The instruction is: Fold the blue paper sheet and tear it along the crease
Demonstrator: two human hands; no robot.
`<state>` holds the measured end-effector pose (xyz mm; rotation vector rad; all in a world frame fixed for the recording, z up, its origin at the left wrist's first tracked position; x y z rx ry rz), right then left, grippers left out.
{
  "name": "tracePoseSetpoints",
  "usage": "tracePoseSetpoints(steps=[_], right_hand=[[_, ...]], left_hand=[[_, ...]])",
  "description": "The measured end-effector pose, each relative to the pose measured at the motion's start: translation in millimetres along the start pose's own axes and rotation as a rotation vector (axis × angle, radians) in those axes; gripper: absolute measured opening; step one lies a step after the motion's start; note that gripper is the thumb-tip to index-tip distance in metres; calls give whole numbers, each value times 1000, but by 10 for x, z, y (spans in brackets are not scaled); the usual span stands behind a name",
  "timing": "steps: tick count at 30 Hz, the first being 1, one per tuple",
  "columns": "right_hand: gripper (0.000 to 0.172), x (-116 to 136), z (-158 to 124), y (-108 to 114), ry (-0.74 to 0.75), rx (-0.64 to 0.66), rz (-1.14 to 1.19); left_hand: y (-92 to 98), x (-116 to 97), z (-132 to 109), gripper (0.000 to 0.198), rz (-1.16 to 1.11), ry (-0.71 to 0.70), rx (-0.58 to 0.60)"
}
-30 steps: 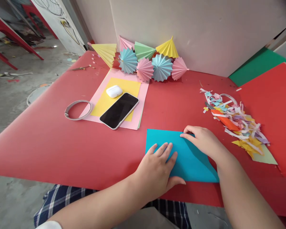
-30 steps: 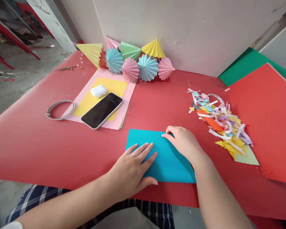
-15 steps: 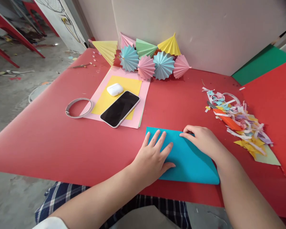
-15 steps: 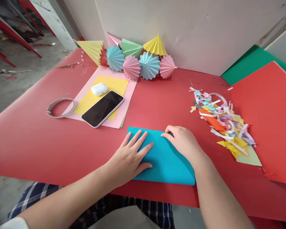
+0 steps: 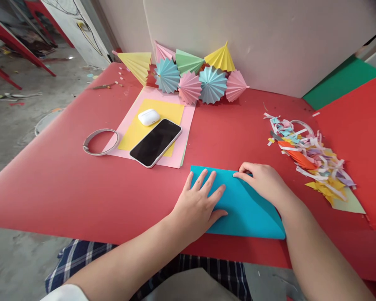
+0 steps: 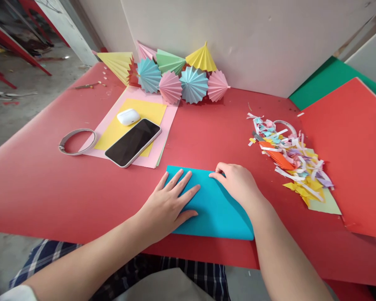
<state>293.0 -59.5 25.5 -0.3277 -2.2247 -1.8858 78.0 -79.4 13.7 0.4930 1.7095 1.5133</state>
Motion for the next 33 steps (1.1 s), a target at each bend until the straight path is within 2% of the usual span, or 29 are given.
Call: tracePoseSetpoints(steps=[33], right_hand=[[29, 28, 5, 2, -22, -10, -12]], left_hand=[[-4, 29, 14, 55, -15, -15, -6]])
Point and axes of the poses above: each hand's wrist, its own z-axis towards the middle knuckle, its own y-axis out of the back of the hand, x = y × z, the point moved 1 cm from there along z, towards the middle knuckle, and after that the axes turned 1 degree about -x, right-handed, at the moved point
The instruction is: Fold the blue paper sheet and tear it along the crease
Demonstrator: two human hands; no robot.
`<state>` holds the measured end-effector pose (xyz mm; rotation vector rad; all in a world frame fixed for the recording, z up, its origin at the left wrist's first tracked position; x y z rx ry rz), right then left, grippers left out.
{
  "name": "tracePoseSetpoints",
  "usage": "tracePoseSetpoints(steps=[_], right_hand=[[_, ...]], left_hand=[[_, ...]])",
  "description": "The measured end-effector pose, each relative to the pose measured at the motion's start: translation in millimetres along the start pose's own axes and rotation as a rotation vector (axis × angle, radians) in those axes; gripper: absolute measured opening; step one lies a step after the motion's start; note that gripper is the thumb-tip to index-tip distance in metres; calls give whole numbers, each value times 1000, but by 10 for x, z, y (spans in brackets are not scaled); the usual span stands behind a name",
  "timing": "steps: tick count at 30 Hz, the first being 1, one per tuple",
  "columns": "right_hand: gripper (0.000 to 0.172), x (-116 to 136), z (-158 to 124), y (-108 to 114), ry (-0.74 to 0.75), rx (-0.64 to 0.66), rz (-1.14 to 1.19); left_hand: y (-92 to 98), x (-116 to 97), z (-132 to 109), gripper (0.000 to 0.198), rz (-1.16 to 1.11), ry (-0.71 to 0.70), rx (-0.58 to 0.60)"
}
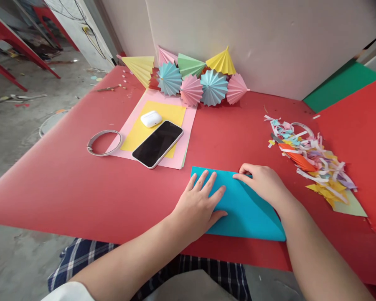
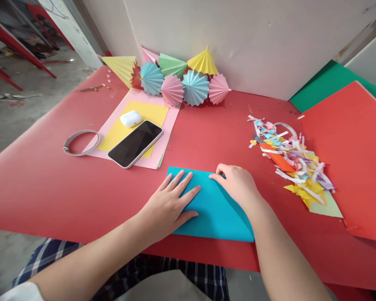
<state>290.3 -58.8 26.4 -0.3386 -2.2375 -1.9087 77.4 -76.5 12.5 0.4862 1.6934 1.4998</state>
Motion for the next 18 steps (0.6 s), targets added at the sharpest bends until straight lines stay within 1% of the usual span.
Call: tracePoseSetpoints(steps=[13, 18], right_hand=[[31, 12, 3, 11, -2, -4, 18], [31, 19, 3, 14, -15, 8, 12]], left_hand=[[-9, -6, -6, 54, 19, -1, -52], [-13, 0, -6, 54, 9, -1, -35]])
Point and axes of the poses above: each hand's wrist, its own z-axis towards the middle knuckle, its own y-axis out of the back of the hand, x = y × z, the point moved 1 cm from there along z, towards the middle knuckle, and after that the axes turned 1 degree about -x, right-handed, at the moved point
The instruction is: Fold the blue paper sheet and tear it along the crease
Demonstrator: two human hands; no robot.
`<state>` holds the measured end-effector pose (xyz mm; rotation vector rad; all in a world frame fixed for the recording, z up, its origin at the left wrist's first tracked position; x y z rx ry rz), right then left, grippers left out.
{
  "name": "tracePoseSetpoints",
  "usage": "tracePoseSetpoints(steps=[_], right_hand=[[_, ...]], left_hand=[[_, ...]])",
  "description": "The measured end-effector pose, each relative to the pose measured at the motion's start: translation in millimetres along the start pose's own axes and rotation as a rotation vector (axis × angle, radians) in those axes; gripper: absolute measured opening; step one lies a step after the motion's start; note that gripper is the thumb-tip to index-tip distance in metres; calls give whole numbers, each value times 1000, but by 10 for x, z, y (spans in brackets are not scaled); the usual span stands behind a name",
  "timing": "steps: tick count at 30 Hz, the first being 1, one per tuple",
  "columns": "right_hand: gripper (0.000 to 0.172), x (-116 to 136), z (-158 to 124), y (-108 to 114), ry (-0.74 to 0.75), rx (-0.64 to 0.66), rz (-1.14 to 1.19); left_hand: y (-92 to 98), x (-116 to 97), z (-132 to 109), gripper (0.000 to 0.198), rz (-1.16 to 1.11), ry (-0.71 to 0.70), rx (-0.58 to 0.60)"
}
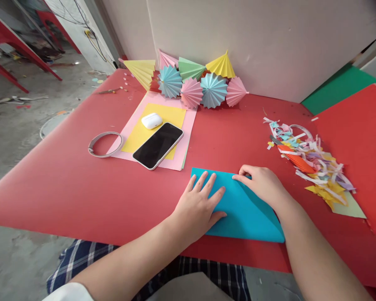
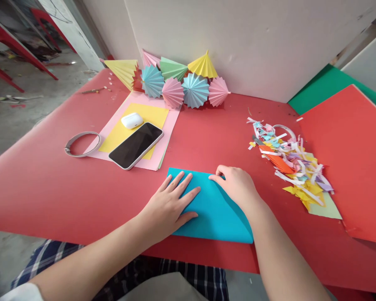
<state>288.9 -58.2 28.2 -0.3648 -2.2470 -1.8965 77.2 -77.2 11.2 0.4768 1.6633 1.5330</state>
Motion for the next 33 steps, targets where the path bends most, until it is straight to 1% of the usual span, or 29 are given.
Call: tracePoseSetpoints(steps=[15, 20, 29, 33], right_hand=[[31, -4, 7, -4, 9, -11, -14], [32, -10, 5, -8, 32, -23, -8], [29, -8, 4, -2, 22, 0, 1], [30, -13, 6, -5, 22, -16, -1]], left_hand=[[7, 11, 1, 54, -3, -8, -4], [5, 11, 1, 53, -2, -13, -20], [5, 18, -2, 54, 0, -11, -5], [-1, 13, 0, 54, 6, -8, -14]])
Point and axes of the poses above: each hand's wrist, its own z-axis towards the middle knuckle, its own y-axis out of the back of the hand, x = y × z, the point moved 1 cm from there along z, towards the middle knuckle, and after that the axes turned 1 degree about -x, right-handed, at the moved point
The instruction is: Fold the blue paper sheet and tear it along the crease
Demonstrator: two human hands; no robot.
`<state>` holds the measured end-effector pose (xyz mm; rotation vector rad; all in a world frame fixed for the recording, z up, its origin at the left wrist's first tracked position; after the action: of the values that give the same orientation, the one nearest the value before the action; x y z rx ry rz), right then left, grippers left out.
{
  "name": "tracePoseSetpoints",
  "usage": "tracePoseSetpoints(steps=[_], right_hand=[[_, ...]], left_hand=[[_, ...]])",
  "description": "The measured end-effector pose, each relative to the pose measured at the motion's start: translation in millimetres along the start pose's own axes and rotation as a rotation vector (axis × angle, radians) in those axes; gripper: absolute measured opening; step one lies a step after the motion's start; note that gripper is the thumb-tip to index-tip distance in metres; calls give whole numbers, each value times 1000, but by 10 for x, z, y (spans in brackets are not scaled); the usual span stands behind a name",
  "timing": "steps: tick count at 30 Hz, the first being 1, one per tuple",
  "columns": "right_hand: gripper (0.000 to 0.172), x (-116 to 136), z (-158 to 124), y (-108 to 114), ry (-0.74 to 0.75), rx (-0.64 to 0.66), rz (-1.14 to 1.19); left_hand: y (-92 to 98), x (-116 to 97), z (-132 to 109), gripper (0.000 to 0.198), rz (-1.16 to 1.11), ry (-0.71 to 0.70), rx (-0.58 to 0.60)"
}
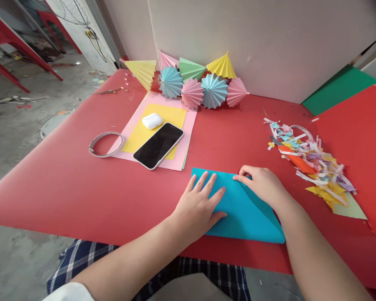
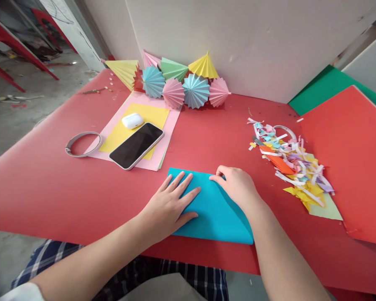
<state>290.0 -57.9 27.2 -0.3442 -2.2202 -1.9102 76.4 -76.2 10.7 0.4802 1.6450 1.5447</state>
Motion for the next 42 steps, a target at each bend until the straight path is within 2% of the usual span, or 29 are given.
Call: tracePoseSetpoints(steps=[42], right_hand=[[33, -22, 25, -17, -68, 42, 2]], left_hand=[[-9, -4, 9, 54, -13, 17, 42]])
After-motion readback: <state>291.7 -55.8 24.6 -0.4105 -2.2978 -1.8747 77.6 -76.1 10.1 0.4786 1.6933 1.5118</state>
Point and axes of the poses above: each hand's wrist, its own z-axis towards the middle knuckle, its own y-axis out of the back of the hand, x = y × z, the point moved 1 cm from there along z, towards the middle knuckle, and after that the axes turned 1 degree about -x, right-handed, at the moved point
